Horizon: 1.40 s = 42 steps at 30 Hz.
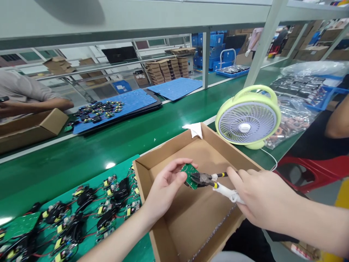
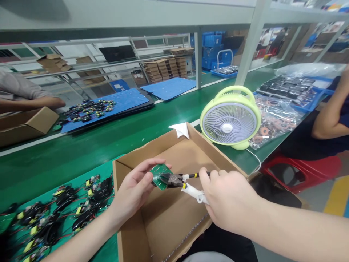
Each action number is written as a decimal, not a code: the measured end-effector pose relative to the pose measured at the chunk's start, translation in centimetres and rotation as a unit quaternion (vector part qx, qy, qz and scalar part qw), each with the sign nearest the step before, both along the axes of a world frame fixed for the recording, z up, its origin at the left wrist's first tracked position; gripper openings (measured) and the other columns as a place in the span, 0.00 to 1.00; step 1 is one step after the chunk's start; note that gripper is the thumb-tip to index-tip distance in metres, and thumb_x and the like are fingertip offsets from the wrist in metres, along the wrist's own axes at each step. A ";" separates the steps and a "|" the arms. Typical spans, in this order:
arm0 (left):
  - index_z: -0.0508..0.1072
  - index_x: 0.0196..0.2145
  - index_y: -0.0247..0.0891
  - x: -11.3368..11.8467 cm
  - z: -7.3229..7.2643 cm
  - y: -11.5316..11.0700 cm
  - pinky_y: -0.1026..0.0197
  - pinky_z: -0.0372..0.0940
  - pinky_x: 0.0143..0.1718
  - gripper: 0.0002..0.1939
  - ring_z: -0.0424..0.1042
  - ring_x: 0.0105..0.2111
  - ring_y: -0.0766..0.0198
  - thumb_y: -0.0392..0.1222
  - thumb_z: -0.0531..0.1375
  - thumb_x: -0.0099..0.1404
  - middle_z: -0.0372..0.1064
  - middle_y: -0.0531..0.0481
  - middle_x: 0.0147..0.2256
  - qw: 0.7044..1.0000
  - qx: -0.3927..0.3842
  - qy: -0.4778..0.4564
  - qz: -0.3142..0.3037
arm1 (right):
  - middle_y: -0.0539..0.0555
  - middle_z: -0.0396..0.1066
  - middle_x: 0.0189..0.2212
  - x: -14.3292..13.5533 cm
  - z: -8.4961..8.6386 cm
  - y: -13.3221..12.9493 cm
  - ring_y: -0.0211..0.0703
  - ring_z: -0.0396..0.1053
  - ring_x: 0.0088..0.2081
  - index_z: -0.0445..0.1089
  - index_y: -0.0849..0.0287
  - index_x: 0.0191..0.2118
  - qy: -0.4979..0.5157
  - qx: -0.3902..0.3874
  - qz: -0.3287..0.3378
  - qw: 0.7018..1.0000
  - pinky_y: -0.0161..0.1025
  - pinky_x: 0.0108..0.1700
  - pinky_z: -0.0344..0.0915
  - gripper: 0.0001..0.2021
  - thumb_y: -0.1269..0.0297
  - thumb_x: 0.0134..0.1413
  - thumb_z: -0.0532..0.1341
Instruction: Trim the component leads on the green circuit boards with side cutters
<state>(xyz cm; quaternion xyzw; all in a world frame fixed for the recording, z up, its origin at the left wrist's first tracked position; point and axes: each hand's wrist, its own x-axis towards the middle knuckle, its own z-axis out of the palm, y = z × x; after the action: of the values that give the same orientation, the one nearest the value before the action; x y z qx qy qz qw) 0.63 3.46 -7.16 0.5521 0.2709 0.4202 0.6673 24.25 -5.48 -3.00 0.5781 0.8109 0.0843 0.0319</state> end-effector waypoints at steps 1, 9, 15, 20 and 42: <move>0.78 0.48 0.44 0.0 0.0 0.0 0.65 0.73 0.41 0.18 0.76 0.43 0.61 0.54 0.67 0.65 0.79 0.45 0.45 1.000 0.001 0.000 -0.002 | 0.56 0.74 0.28 -0.1 0.0 0.1 0.51 0.74 0.25 0.71 0.67 0.52 -0.001 -0.003 -0.001 1.000 0.39 0.24 0.39 0.25 0.67 0.43 0.64; 0.79 0.47 0.43 0.1 0.2 0.2 0.63 0.73 0.44 0.18 0.78 0.43 0.61 0.55 0.67 0.65 0.79 0.45 0.43 0.999 -0.038 -0.024 0.001 | 0.53 0.71 0.24 0.6 0.3 0.2 0.52 0.73 0.23 0.70 0.62 0.43 0.001 -0.007 -0.016 1.000 0.39 0.24 0.38 0.16 0.68 0.43 0.63; 0.79 0.46 0.42 0.3 0.6 0.1 0.66 0.72 0.40 0.18 0.77 0.39 0.64 0.54 0.67 0.65 0.79 0.45 0.43 0.998 -0.056 -0.024 0.006 | 0.54 0.71 0.24 0.9 -0.2 -0.4 0.51 0.72 0.21 0.70 0.63 0.44 -0.006 0.032 0.015 0.999 0.39 0.23 0.38 0.19 0.68 0.42 0.62; 0.79 0.46 0.42 0.3 0.6 0.0 0.66 0.72 0.40 0.17 0.77 0.39 0.64 0.54 0.67 0.65 0.80 0.45 0.43 0.999 -0.041 -0.020 0.006 | 0.55 0.72 0.25 0.8 -0.7 -0.5 0.51 0.72 0.22 0.70 0.64 0.47 -0.015 0.026 0.004 1.000 0.40 0.24 0.37 0.22 0.67 0.42 0.63; 0.79 0.45 0.41 0.3 0.8 -0.1 0.63 0.72 0.38 0.17 0.78 0.38 0.61 0.54 0.68 0.64 0.80 0.43 0.44 0.997 -0.063 -0.041 0.007 | 0.49 0.66 0.21 1.6 -1.1 -1.3 0.50 0.68 0.20 0.58 0.55 0.37 -0.005 0.055 -0.017 0.998 0.40 0.27 0.34 0.14 0.68 0.42 0.61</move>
<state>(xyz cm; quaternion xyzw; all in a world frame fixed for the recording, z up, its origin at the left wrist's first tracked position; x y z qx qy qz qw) 0.89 3.35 -6.39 0.4898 0.2729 0.4293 0.7081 25.82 -6.81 -4.15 0.5925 0.7949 0.1307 0.0053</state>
